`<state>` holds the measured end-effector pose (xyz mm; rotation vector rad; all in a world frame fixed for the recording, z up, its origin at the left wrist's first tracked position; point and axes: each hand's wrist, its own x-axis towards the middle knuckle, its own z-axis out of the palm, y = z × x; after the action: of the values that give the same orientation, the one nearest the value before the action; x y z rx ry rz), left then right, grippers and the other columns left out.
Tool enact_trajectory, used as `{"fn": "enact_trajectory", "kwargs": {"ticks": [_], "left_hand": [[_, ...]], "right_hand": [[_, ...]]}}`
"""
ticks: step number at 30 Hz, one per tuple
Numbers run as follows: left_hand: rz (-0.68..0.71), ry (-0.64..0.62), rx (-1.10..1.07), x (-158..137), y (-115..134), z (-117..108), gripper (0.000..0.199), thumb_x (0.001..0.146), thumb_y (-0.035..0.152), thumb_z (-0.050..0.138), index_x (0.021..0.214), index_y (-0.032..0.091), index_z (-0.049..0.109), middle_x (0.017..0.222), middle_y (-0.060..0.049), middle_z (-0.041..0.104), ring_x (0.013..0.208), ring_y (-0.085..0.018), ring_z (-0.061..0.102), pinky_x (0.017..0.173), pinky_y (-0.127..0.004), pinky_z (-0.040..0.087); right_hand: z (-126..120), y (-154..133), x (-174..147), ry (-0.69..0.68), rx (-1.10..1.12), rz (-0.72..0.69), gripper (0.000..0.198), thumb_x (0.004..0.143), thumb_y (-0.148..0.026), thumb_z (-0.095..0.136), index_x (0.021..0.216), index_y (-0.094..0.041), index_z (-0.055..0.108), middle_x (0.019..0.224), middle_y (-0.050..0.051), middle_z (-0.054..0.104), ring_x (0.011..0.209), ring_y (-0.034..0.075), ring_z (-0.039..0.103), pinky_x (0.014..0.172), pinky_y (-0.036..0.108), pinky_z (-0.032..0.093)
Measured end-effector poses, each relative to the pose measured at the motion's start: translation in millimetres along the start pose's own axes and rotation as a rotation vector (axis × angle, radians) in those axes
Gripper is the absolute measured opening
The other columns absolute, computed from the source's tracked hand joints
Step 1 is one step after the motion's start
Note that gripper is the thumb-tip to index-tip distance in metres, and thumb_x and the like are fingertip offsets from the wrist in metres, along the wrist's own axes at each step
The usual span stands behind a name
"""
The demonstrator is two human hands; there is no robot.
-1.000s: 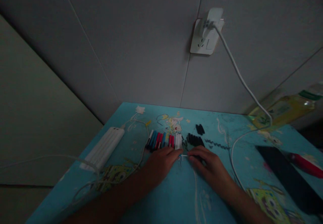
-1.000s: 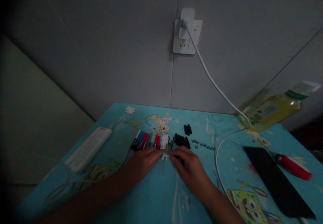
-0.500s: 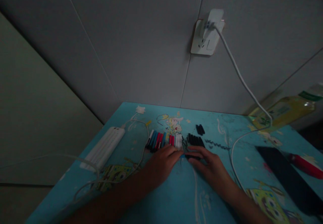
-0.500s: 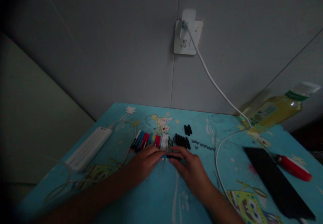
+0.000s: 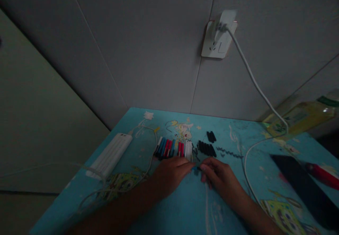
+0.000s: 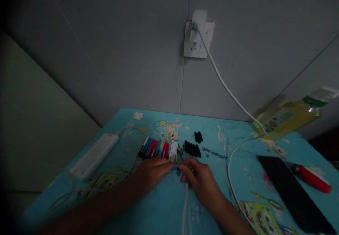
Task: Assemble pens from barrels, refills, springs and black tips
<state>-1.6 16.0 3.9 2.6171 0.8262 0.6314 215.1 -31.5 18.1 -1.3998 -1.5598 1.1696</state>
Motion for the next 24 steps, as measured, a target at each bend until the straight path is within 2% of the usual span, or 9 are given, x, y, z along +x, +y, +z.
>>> {"fn": "enact_trajectory", "kwargs": {"ticks": [4,8,10,12,15,18,20,24], "left_hand": [[-0.171,0.081,-0.128,1.4,-5.1,1.4,0.020,0.094,0.028,0.060,0.110,0.022,0.069,0.096,-0.004,0.071,0.087,-0.019,0.067,0.081,-0.030,0.052],[-0.373,0.182,-0.421,7.0,-6.6,-3.0,0.018,0.082,0.029,0.074,0.098,0.021,0.071,0.093,-0.003,0.074,0.087,-0.021,0.069,0.082,-0.032,0.052],[-0.464,0.228,-0.595,10.4,-5.5,-5.5,0.017,0.079,0.027,0.074,0.094,0.019,0.071,0.090,-0.003,0.074,0.084,-0.020,0.069,0.078,-0.030,0.053],[-0.527,0.253,-0.762,13.3,-4.6,-7.4,0.014,0.081,0.028,0.071,0.091,0.018,0.069,0.081,-0.002,0.071,0.072,-0.017,0.067,0.068,-0.027,0.052],[-0.564,0.310,-0.952,16.6,-4.2,-10.4,0.014,0.084,0.029,0.067,0.089,0.016,0.066,0.071,0.001,0.065,0.060,-0.012,0.060,0.058,-0.023,0.049],[-0.588,0.397,-1.043,18.9,-3.3,-13.8,0.016,0.082,0.029,0.070,0.090,0.015,0.065,0.079,0.000,0.065,0.064,-0.012,0.061,0.063,-0.024,0.051],[-0.605,0.429,-1.079,19.8,-2.5,-14.8,0.019,0.080,0.028,0.072,0.091,0.015,0.064,0.084,-0.001,0.066,0.065,-0.012,0.061,0.064,-0.025,0.051],[-0.614,0.486,-1.134,19.3,-3.4,-11.9,0.023,0.078,0.027,0.074,0.094,0.015,0.061,0.087,-0.002,0.067,0.068,-0.012,0.063,0.065,-0.025,0.053]], "right_hand": [[-3.8,-4.0,1.4,-0.001,0.034,0.006,0.029,0.097,-0.043,0.053,0.106,-0.019,0.066,0.081,0.002,0.069,0.065,0.012,0.059,0.057,0.023,0.047],[-7.2,-4.2,2.8,-0.017,0.103,-0.004,0.034,0.097,-0.043,0.052,0.119,-0.020,0.063,0.093,0.004,0.071,0.067,0.013,0.061,0.063,0.026,0.051],[-8.6,-2.6,3.9,-0.001,0.124,-0.001,0.034,0.097,-0.044,0.051,0.119,-0.020,0.062,0.094,0.005,0.072,0.066,0.014,0.062,0.065,0.028,0.052],[-10.0,-0.9,5.4,0.024,0.135,0.003,0.034,0.097,-0.045,0.052,0.117,-0.020,0.061,0.095,0.006,0.072,0.066,0.014,0.063,0.066,0.029,0.052],[-11.4,1.0,7.3,0.068,0.155,-0.002,0.032,0.096,-0.045,0.053,0.114,-0.019,0.058,0.095,0.007,0.073,0.064,0.014,0.064,0.066,0.030,0.051],[-11.9,0.6,8.2,0.123,0.159,0.006,0.030,0.094,-0.045,0.057,0.109,-0.019,0.058,0.088,0.007,0.073,0.063,0.015,0.064,0.065,0.030,0.050],[-12.0,-1.2,8.2,0.150,0.140,0.016,0.028,0.092,-0.043,0.060,0.105,-0.019,0.059,0.076,0.003,0.072,0.063,0.016,0.064,0.065,0.029,0.049],[-12.3,-5.8,6.9,0.144,0.152,0.023,0.027,0.090,-0.041,0.063,0.103,-0.018,0.061,0.065,0.000,0.069,0.066,0.017,0.064,0.067,0.029,0.047]]}}
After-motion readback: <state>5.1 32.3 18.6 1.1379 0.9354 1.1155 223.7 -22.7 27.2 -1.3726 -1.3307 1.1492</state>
